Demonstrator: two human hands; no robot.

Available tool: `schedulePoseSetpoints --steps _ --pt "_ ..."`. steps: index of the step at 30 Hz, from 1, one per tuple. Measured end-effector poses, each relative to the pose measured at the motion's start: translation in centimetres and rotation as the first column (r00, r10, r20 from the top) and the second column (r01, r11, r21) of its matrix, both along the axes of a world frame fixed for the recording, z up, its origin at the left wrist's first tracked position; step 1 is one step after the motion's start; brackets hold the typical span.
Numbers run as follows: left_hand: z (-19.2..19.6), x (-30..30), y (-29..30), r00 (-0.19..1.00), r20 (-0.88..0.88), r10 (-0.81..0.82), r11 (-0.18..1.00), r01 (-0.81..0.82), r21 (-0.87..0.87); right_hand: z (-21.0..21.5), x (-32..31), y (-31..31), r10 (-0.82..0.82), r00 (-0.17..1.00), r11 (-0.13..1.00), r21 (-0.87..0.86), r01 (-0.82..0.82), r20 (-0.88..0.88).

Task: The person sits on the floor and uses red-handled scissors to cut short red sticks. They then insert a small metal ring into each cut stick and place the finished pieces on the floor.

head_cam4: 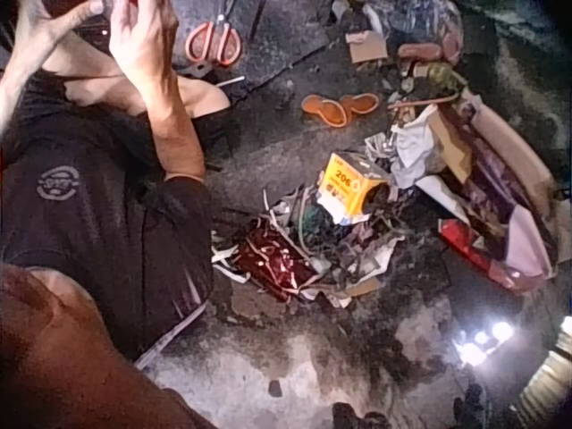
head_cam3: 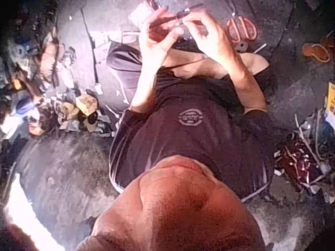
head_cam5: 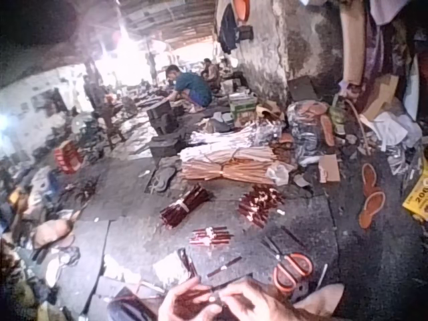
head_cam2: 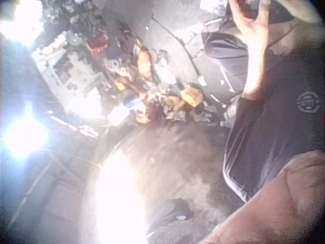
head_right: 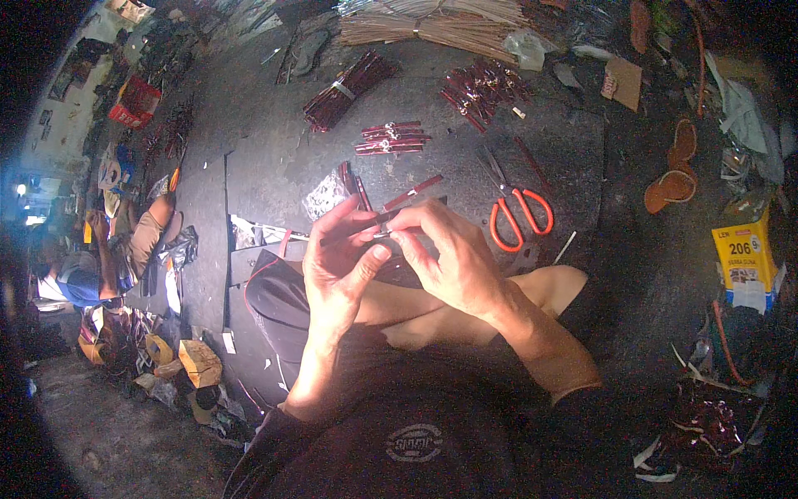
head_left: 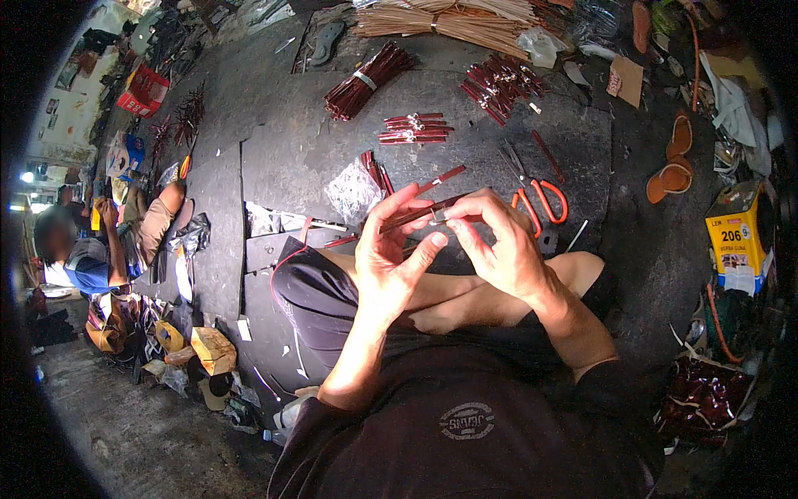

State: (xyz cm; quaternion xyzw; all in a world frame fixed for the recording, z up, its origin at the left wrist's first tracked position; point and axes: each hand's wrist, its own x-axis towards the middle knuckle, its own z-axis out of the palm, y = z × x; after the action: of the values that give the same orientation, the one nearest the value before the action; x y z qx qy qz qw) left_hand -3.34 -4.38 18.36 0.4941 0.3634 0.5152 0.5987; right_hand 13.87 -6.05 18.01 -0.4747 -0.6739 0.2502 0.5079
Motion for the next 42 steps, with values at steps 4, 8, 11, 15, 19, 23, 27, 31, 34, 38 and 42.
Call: schedulePoseSetpoints --steps 4,8,11,15,19,23,27,31,34,38,42 --pt "-1.0 0.3 -0.1 0.992 0.118 0.032 0.998 -0.024 -0.064 -0.1 -1.0 -0.3 -0.052 0.996 0.998 0.027 0.054 -0.068" --pt "-1.2 0.7 -0.5 0.982 0.165 0.089 0.995 -0.08 -0.056 -0.3 -1.8 -0.7 -0.067 0.935 0.984 -0.178 0.005 -0.348" --pt "-1.1 0.7 -0.5 0.984 0.16 0.076 0.996 -0.068 -0.051 -0.3 -1.7 -0.8 -0.052 0.915 0.973 -0.226 -0.043 -0.399" --pt "-1.2 0.6 -0.4 0.983 0.177 0.056 0.998 -0.051 -0.038 -0.2 -1.7 -0.7 -0.037 0.91 0.974 -0.218 -0.059 -0.413" --pt "-0.6 0.6 -0.3 0.986 0.162 0.046 0.998 -0.039 -0.047 -0.3 -1.4 -0.7 -0.001 0.887 0.96 -0.25 -0.129 -0.462" --pt "-1.1 0.1 -0.3 0.987 0.162 0.016 0.998 -0.006 -0.062 -0.5 -1.3 -0.7 0.041 0.827 0.934 -0.272 -0.231 -0.56" --pt "-1.2 -0.3 -0.2 0.998 0.06 0.02 1.0 -0.018 -0.024 -0.4 -1.2 -0.8 -0.002 0.759 0.872 -0.373 -0.318 -0.651" --pt "-1.2 -0.2 0.0 0.998 0.064 0.009 0.999 -0.012 0.051 -0.8 -1.4 -0.9 -0.003 0.772 0.893 -0.349 -0.284 -0.636" --pt "-0.9 0.2 -0.2 0.991 0.135 0.011 1.0 -0.011 0.0 -1.0 -1.8 -0.9 -0.006 0.821 0.933 -0.298 -0.201 -0.572" --pt "-0.7 0.5 -0.4 0.986 0.166 0.011 1.0 -0.011 0.001 -0.7 -1.9 -0.9 -0.023 0.801 0.929 -0.308 -0.203 -0.598" --pt "-0.7 0.7 -0.5 0.985 0.166 0.04 0.999 -0.041 -0.003 -0.7 -1.9 -0.9 -0.021 0.846 0.955 -0.26 -0.141 -0.533"
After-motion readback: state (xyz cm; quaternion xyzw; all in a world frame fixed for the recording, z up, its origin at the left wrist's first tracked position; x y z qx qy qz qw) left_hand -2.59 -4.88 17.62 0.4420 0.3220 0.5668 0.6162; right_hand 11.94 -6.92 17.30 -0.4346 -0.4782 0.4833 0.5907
